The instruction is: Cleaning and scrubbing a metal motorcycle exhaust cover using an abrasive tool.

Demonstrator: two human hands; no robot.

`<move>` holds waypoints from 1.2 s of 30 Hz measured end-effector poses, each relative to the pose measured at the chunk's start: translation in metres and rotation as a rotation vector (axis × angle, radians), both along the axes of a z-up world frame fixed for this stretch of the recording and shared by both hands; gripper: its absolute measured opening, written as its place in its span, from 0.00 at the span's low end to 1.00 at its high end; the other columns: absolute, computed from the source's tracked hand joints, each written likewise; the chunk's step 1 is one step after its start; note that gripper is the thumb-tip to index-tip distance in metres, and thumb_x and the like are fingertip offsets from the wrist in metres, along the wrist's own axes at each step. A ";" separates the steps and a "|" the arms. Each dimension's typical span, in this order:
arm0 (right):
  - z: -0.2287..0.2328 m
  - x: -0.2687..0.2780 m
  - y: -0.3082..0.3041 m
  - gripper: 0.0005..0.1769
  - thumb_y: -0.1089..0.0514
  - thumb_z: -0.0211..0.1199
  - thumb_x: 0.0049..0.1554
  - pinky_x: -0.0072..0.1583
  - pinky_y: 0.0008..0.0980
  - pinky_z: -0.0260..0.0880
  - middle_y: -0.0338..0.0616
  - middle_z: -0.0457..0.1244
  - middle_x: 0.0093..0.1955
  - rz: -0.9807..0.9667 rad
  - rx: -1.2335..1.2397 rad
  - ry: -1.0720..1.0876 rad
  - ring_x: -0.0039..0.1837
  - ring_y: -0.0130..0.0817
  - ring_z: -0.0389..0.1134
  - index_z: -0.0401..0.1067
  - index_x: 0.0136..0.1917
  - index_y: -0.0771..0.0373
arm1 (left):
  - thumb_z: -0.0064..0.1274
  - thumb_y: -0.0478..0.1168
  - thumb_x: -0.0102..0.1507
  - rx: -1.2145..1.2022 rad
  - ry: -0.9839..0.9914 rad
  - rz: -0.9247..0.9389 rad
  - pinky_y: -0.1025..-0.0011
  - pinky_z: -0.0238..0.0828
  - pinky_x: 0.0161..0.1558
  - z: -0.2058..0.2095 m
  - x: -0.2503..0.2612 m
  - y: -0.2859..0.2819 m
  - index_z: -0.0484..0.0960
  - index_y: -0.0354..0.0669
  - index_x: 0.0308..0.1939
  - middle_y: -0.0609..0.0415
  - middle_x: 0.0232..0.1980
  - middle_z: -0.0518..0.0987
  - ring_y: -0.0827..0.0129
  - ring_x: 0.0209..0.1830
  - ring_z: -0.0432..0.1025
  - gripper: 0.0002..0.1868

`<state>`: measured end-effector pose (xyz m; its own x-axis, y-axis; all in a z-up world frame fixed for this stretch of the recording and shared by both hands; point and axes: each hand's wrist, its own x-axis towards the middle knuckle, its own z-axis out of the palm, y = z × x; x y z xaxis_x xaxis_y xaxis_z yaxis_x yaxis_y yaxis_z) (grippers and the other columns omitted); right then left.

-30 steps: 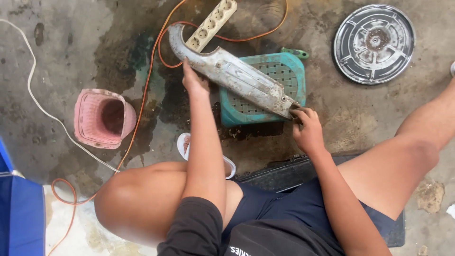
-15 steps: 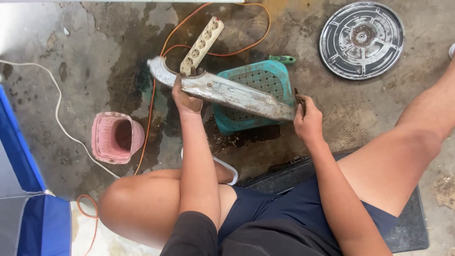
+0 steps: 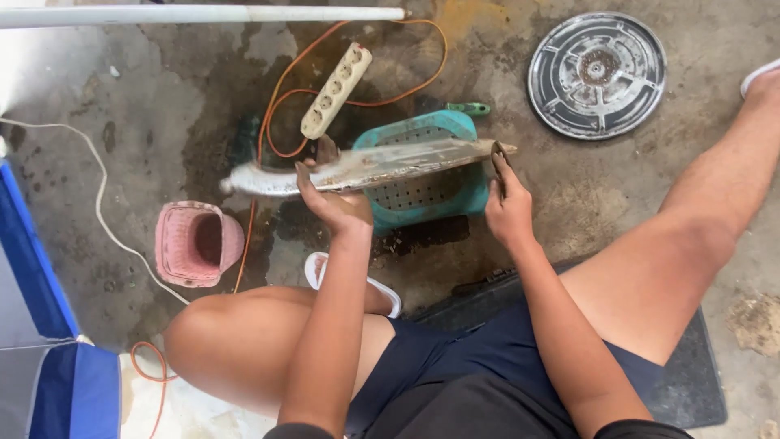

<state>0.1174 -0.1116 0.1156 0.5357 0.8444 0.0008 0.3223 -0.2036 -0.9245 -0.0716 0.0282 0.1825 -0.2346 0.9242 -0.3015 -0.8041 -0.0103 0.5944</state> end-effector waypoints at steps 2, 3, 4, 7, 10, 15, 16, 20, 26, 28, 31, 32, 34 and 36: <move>-0.015 0.001 0.009 0.26 0.69 0.46 0.65 0.76 0.56 0.55 0.67 0.56 0.75 0.011 0.014 0.034 0.77 0.61 0.53 0.60 0.76 0.68 | 0.49 0.59 0.67 -0.046 0.129 -0.052 0.64 0.67 0.66 0.007 -0.009 -0.009 0.81 0.58 0.39 0.56 0.52 0.85 0.71 0.56 0.77 0.14; -0.023 0.002 0.008 0.27 0.68 0.45 0.66 0.77 0.55 0.55 0.65 0.55 0.76 0.017 0.006 0.070 0.77 0.60 0.52 0.59 0.78 0.65 | 0.47 0.61 0.68 -0.113 0.260 -0.108 0.65 0.63 0.70 0.008 -0.013 -0.018 0.83 0.58 0.46 0.58 0.56 0.83 0.72 0.60 0.74 0.18; -0.028 0.002 0.009 0.27 0.68 0.45 0.66 0.77 0.55 0.55 0.65 0.55 0.76 0.017 0.008 0.068 0.77 0.60 0.52 0.59 0.78 0.65 | 0.47 0.61 0.68 -0.111 0.258 -0.108 0.65 0.63 0.70 0.011 -0.012 -0.025 0.83 0.58 0.46 0.58 0.56 0.83 0.72 0.60 0.74 0.18; -0.047 -0.005 0.016 0.26 0.69 0.46 0.66 0.79 0.54 0.44 0.65 0.52 0.78 0.040 0.005 0.016 0.80 0.60 0.48 0.60 0.77 0.66 | 0.40 0.63 0.69 -0.205 0.474 -0.156 0.63 0.54 0.76 0.004 -0.017 -0.038 0.81 0.48 0.58 0.52 0.61 0.78 0.70 0.67 0.67 0.28; -0.061 -0.030 0.026 0.33 0.73 0.48 0.63 0.80 0.52 0.41 0.66 0.47 0.81 0.038 0.124 -0.165 0.82 0.57 0.44 0.54 0.81 0.67 | 0.41 0.47 0.75 0.213 0.796 -0.259 0.64 0.56 0.67 0.001 -0.022 -0.037 0.54 0.52 0.47 0.53 0.50 0.74 0.71 0.56 0.67 0.12; -0.048 -0.085 0.039 0.38 0.73 0.50 0.57 0.81 0.43 0.37 0.53 0.48 0.83 0.400 0.335 -0.463 0.84 0.46 0.44 0.56 0.81 0.62 | 0.29 0.78 0.64 -0.384 0.902 -0.354 0.53 0.60 0.67 0.013 -0.024 -0.039 0.80 0.53 0.52 0.44 0.57 0.79 0.58 0.62 0.70 0.40; -0.057 -0.066 0.037 0.38 0.73 0.50 0.57 0.81 0.43 0.37 0.53 0.48 0.83 0.392 0.333 -0.466 0.84 0.46 0.44 0.56 0.81 0.62 | 0.29 0.78 0.64 -0.379 0.902 -0.362 0.53 0.60 0.67 -0.002 -0.024 -0.038 0.80 0.53 0.52 0.44 0.57 0.79 0.58 0.62 0.70 0.40; -0.069 -0.029 0.040 0.34 0.74 0.46 0.60 0.81 0.47 0.37 0.57 0.49 0.81 0.225 0.415 -0.229 0.82 0.51 0.44 0.60 0.79 0.65 | 0.36 0.70 0.69 -0.373 0.762 -0.295 0.53 0.66 0.64 0.003 -0.018 -0.060 0.67 0.53 0.54 0.45 0.55 0.73 0.59 0.59 0.69 0.28; -0.062 -0.034 0.029 0.29 0.73 0.49 0.60 0.81 0.45 0.42 0.55 0.59 0.75 0.320 0.417 -0.195 0.80 0.49 0.53 0.69 0.72 0.63 | 0.35 0.68 0.71 -0.450 0.979 -0.286 0.61 0.67 0.59 -0.015 -0.007 -0.073 0.59 0.57 0.52 0.56 0.53 0.79 0.66 0.51 0.76 0.23; -0.065 -0.025 0.038 0.29 0.74 0.48 0.59 0.80 0.46 0.45 0.58 0.61 0.73 0.288 0.407 -0.219 0.79 0.51 0.54 0.71 0.71 0.64 | 0.34 0.67 0.71 -0.454 0.953 -0.274 0.64 0.67 0.57 -0.035 -0.009 -0.069 0.60 0.59 0.51 0.60 0.51 0.79 0.69 0.48 0.76 0.21; -0.020 -0.046 0.040 0.29 0.75 0.50 0.59 0.80 0.50 0.47 0.62 0.59 0.74 0.145 0.354 -0.166 0.78 0.53 0.54 0.69 0.72 0.66 | 0.45 0.57 0.72 -0.206 0.868 -0.137 0.63 0.61 0.63 -0.068 0.004 -0.058 0.57 0.53 0.52 0.54 0.55 0.68 0.66 0.51 0.66 0.18; -0.002 -0.068 0.037 0.27 0.72 0.51 0.61 0.80 0.48 0.47 0.56 0.59 0.75 0.236 0.382 -0.163 0.79 0.51 0.55 0.69 0.73 0.63 | 0.42 0.58 0.73 -0.190 0.803 -0.129 0.61 0.59 0.66 -0.050 0.009 -0.058 0.57 0.51 0.54 0.51 0.56 0.68 0.65 0.54 0.66 0.19; -0.011 -0.074 0.030 0.26 0.68 0.51 0.62 0.80 0.46 0.46 0.51 0.59 0.76 0.327 0.396 -0.160 0.80 0.48 0.55 0.69 0.73 0.61 | 0.39 0.58 0.74 -0.183 0.736 -0.128 0.59 0.58 0.69 -0.017 0.005 -0.068 0.58 0.50 0.56 0.47 0.56 0.68 0.64 0.58 0.66 0.20; -0.056 -0.030 0.039 0.25 0.69 0.50 0.63 0.78 0.51 0.51 0.63 0.60 0.72 0.176 0.383 -0.180 0.77 0.55 0.54 0.68 0.72 0.67 | 0.40 0.67 0.67 -0.404 0.806 -0.340 0.52 0.57 0.71 0.014 0.003 -0.065 0.67 0.33 0.65 0.28 0.66 0.70 0.48 0.68 0.67 0.40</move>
